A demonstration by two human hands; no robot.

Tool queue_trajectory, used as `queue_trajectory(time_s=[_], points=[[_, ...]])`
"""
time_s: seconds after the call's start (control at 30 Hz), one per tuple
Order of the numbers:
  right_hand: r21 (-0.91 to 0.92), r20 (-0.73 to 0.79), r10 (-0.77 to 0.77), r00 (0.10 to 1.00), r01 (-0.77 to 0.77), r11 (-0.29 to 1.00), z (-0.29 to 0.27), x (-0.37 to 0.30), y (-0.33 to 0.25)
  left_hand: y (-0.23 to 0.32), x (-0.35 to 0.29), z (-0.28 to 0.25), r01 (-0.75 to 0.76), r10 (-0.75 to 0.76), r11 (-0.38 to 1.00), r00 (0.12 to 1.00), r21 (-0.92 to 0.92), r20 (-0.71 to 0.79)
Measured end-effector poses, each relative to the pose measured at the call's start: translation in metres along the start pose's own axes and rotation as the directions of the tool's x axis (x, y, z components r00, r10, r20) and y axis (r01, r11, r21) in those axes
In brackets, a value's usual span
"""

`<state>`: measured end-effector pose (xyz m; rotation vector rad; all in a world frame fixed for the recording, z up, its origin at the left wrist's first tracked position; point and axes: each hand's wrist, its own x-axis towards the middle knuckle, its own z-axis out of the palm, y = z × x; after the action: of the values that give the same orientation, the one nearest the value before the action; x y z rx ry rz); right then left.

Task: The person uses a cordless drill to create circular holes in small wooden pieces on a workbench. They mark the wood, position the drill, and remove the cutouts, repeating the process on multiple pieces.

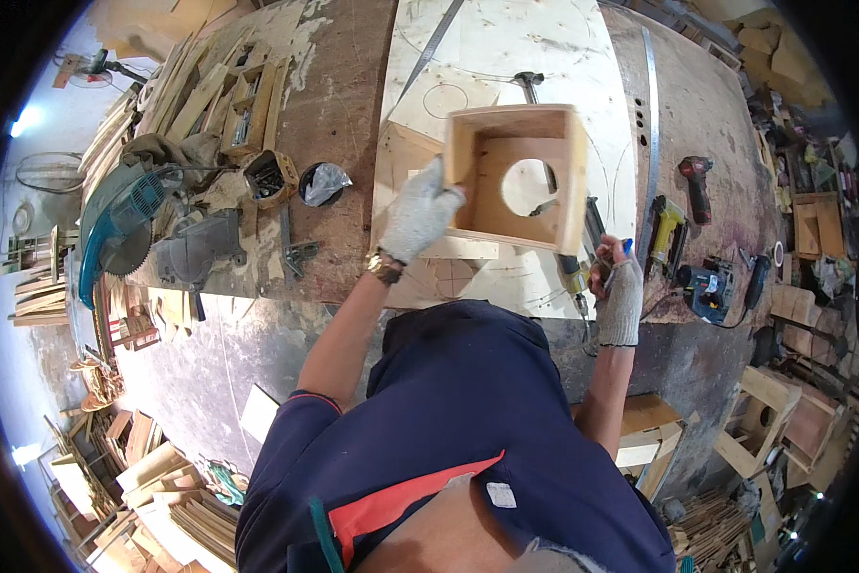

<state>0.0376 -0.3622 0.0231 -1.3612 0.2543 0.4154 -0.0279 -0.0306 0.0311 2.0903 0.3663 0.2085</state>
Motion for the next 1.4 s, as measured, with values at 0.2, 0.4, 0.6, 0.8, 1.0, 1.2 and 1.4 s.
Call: queue_trajectory(time_s=[0.2,0.4,0.6,0.8,1.0,1.2,1.4], points=[[-0.216,0.123,-0.062,0.990,0.087,0.972,0.005,-0.014,-0.025,0.052,-0.009,0.055,-0.128,0.120,0.945,0.992,0.302,0.048],[-0.041,0.377,0.136,0.916,-0.130,0.991,-0.061,0.005,0.013,0.049,-0.018,0.062,-0.061,-0.010,0.952,0.973,0.300,0.229],[0.066,0.412,0.073,0.908,-0.109,0.992,-0.054,0.040,0.027,0.024,-0.038,0.062,0.222,-0.191,0.972,0.940,-0.080,0.284],[-0.633,0.455,-0.219,0.863,0.486,0.603,0.048,0.106,-0.119,-0.012,-0.088,0.027,0.377,-0.376,0.784,0.921,-0.493,0.106],[-0.913,0.405,-0.301,0.863,0.397,-0.090,0.025,0.298,-0.072,-0.017,-0.110,0.038,0.332,-0.401,0.605,0.912,-0.724,0.084],[-0.887,0.302,-0.564,0.768,0.444,0.130,0.102,0.177,-0.039,-0.020,-0.157,0.013,0.381,-0.628,0.353,0.774,-0.854,0.086],[-0.149,0.346,-0.274,0.897,0.341,0.928,0.119,0.035,-0.007,-0.005,-0.135,0.019,0.373,-0.571,0.595,0.820,-0.712,-0.047]])
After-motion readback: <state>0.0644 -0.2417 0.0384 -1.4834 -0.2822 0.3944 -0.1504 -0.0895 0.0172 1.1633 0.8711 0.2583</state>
